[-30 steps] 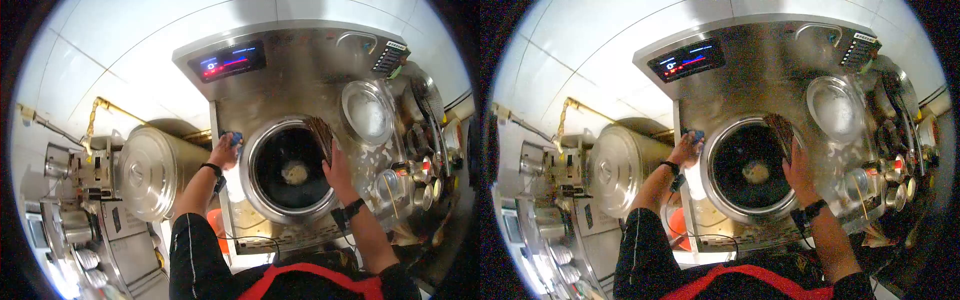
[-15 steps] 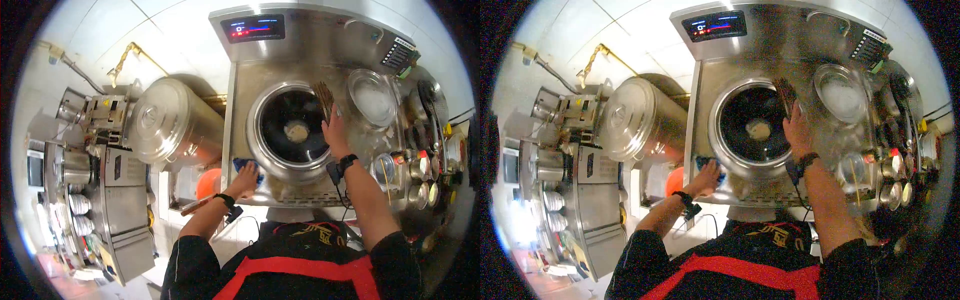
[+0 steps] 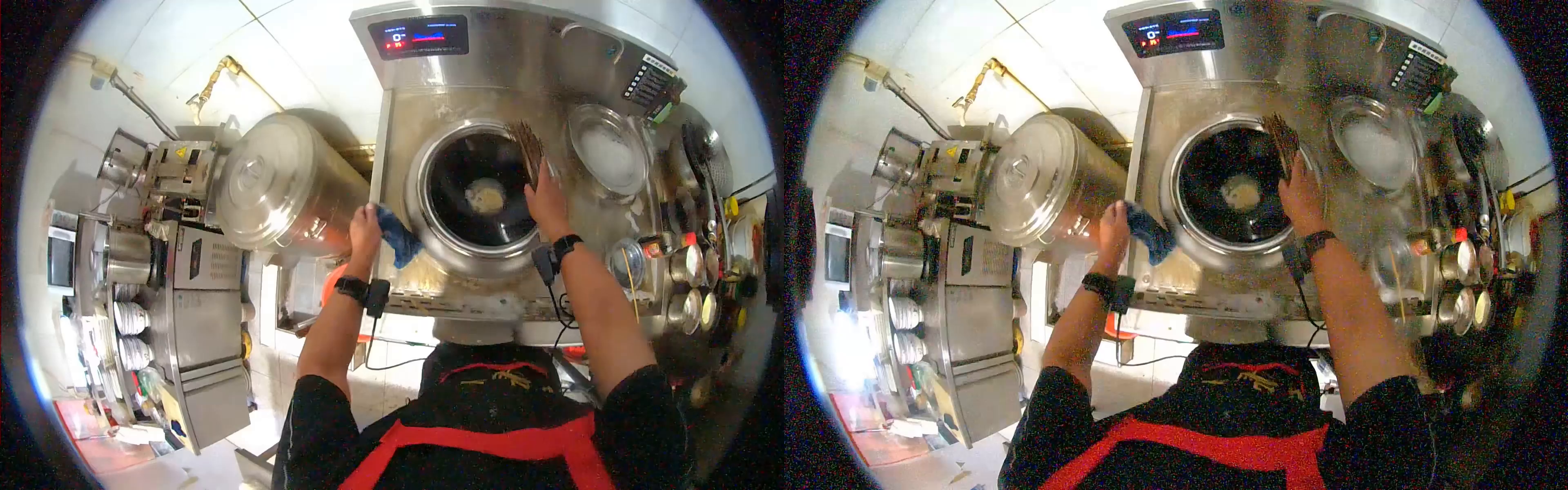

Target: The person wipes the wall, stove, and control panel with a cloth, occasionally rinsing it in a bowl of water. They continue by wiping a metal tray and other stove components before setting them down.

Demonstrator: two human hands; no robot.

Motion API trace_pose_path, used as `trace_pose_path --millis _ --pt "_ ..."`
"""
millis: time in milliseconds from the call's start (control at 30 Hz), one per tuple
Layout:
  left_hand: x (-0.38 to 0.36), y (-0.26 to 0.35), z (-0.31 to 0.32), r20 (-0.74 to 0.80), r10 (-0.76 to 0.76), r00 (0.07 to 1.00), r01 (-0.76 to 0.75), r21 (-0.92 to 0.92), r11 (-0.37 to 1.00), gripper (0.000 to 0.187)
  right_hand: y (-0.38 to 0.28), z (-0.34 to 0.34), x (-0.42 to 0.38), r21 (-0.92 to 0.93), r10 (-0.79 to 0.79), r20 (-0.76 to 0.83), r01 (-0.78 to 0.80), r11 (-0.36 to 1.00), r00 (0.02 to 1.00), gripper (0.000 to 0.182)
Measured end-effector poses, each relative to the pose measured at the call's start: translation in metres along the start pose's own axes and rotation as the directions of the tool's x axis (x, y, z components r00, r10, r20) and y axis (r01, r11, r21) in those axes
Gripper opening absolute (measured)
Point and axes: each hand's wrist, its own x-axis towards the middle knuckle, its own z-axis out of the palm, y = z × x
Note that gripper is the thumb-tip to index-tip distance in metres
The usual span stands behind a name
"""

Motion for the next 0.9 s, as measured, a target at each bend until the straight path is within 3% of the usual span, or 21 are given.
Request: trace_pose_path --millis 33,100,133,200,233,300,333,367,433,500,567,600,667,700,767,833,867,900 --pt "0.010 0.018 0.009 -0.001 0.009 1.000 -0.009 -0.007 1.000 0.040 0.002 0.002 -0.001 -0.025 -0.031 -0.019 0.030 0.999 0.999 0.081" --pt "0.026 0.050 0.031 0.249 -0.138 0.959 0.181 -0.159 0.971 0.044 0.005 0.006 -0.002 -0.056 -0.063 -0.041 0.061 0.997 0.997 0.083" --pt "0.048 0.042 0.054 0.252 -0.130 0.959 0.175 -0.168 0.970 0.044 0.007 0.008 0.000 -0.046 -0.067 -0.049 0.064 0.997 0.997 0.083" --pt "0.080 0.012 0.100 0.237 0.195 0.952 -0.197 -0.016 0.980 0.045 0.013 0.017 0.002 -0.050 -0.064 -0.047 0.062 0.997 0.997 0.084" --pt "0.082 0.003 0.111 0.240 0.180 0.954 -0.180 -0.023 0.983 0.045 0.018 0.022 0.002 -0.046 -0.094 -0.072 0.091 0.995 0.993 0.083" --pt "0.072 -0.009 0.121 0.188 0.353 0.917 -0.375 0.101 0.921 0.049 0.029 0.033 -0.001 -0.046 -0.121 -0.073 0.118 0.992 0.990 0.082" --pt "0.054 0.002 0.108 0.271 0.244 0.931 -0.268 0.052 0.962 0.049 0.034 0.039 -0.002 -0.006 -0.146 -0.085 0.146 0.989 0.986 0.082" --pt "0.035 -0.004 0.106 0.274 0.236 0.932 -0.260 0.056 0.964 0.049 0.036 0.042 0.002 0.035 -0.176 -0.116 0.181 0.983 0.977 0.081" --pt "-0.012 -0.035 0.114 0.100 0.481 0.871 -0.491 0.131 0.861 0.051 0.027 0.029 0.002 0.036 -0.198 -0.032 0.199 0.979 0.980 0.081" --pt "-0.071 -0.019 0.116 0.122 0.302 0.946 -0.319 0.167 0.933 0.054 0.009 0.012 -0.006 0.036 -0.226 0.061 0.224 0.974 0.972 0.081" --pt "-0.125 -0.001 0.126 0.193 0.216 0.957 -0.248 0.161 0.955 0.066 -0.012 0.002 -0.010 -0.085 -0.091 0.272 0.118 0.989 0.958 0.081" --pt "-0.152 0.007 0.132 0.229 0.165 0.959 -0.204 0.155 0.967 0.073 -0.014 0.000 -0.007 -0.086 -0.100 0.265 0.126 0.988 0.959 0.081" --pt "-0.192 0.018 0.145 0.258 0.088 0.962 -0.125 0.132 0.983 0.079 -0.014 -0.002 -0.011 0.052 -0.013 0.265 -0.001 0.999 0.964 0.082" --pt "-0.197 0.024 0.149 0.269 0.076 0.960 -0.108 0.105 0.989 0.082 -0.004 0.004 -0.012 0.050 -0.029 0.260 0.016 0.999 0.965 0.082" --pt "-0.196 0.026 0.147 0.272 0.065 0.960 -0.088 0.073 0.993 0.086 0.028 0.023 -0.022 0.189 -0.205 0.019 0.197 0.962 0.979 0.084" --pt "-0.175 0.018 0.144 0.164 0.084 0.983 -0.092 0.045 0.995 0.084 0.024 0.019 -0.039 0.101 -0.161 0.034 0.157 0.982 0.986 0.085" --pt "-0.161 -0.002 0.146 0.104 0.170 0.980 -0.175 0.044 0.984 0.081 0.020 0.016 -0.045 0.017 -0.095 0.047 0.095 0.995 0.994 0.085" --pt "-0.143 -0.002 0.133 0.165 0.117 0.979 -0.131 0.076 0.989 0.078 0.015 0.013 -0.052 0.017 -0.089 0.026 0.089 0.996 0.996 0.085"
